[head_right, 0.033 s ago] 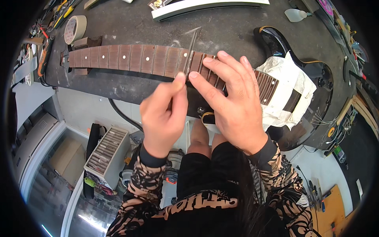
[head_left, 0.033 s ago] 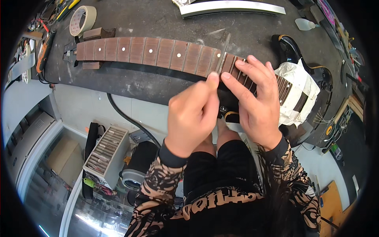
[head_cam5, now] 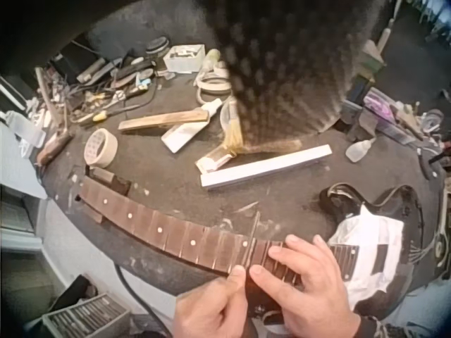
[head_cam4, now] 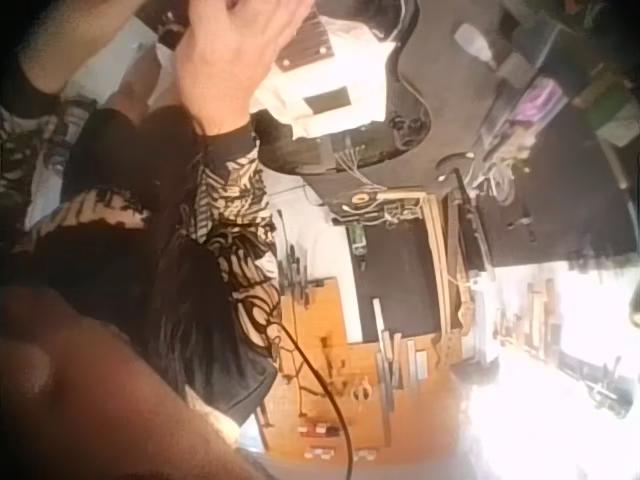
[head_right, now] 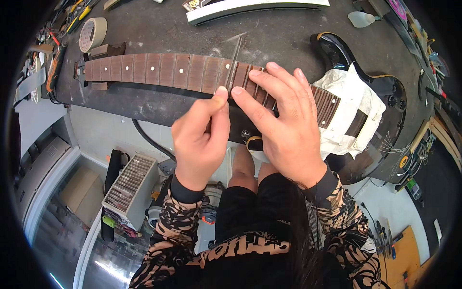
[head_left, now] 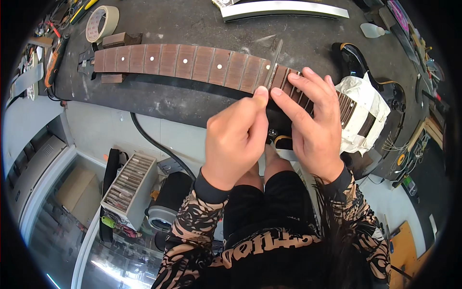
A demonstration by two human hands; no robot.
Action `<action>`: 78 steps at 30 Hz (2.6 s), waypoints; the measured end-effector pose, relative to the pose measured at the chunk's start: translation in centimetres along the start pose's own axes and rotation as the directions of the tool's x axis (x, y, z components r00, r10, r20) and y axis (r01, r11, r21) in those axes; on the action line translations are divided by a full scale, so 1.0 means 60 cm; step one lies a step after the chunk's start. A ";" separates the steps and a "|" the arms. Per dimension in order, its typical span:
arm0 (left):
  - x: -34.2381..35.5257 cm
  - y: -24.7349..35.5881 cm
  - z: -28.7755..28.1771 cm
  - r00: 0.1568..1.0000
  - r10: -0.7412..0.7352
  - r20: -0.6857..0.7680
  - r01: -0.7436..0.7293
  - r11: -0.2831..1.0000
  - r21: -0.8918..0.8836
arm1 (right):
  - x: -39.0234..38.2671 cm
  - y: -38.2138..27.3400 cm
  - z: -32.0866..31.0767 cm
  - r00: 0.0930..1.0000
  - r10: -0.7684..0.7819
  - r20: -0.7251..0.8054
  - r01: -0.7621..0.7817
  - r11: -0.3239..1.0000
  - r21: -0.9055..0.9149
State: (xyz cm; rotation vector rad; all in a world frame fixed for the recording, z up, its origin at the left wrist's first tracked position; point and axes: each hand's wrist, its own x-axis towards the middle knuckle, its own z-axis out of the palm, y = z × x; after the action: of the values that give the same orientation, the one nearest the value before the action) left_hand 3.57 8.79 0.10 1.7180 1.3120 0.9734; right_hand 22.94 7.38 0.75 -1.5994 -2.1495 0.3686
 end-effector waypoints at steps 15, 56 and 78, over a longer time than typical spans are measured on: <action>-0.095 -0.014 -0.021 0.999 0.033 -0.002 -0.033 0.999 0.043 | -0.002 0.000 0.005 1.000 -0.019 -0.009 0.019 1.000 -0.006; -0.089 0.003 0.004 0.976 0.218 0.014 -0.219 0.974 0.053 | 0.024 -0.002 -0.042 0.982 0.187 0.021 -0.182 0.921 0.344; -0.052 -0.015 0.028 0.990 0.121 -0.071 -0.107 0.978 0.176 | -0.005 0.002 -0.019 0.992 0.013 0.123 -0.010 1.000 -0.029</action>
State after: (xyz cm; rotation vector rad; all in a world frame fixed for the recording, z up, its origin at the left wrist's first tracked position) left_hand 4.16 5.71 -1.80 1.9206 1.3972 1.0305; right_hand 23.66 7.06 1.64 -1.6443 -2.2466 0.4532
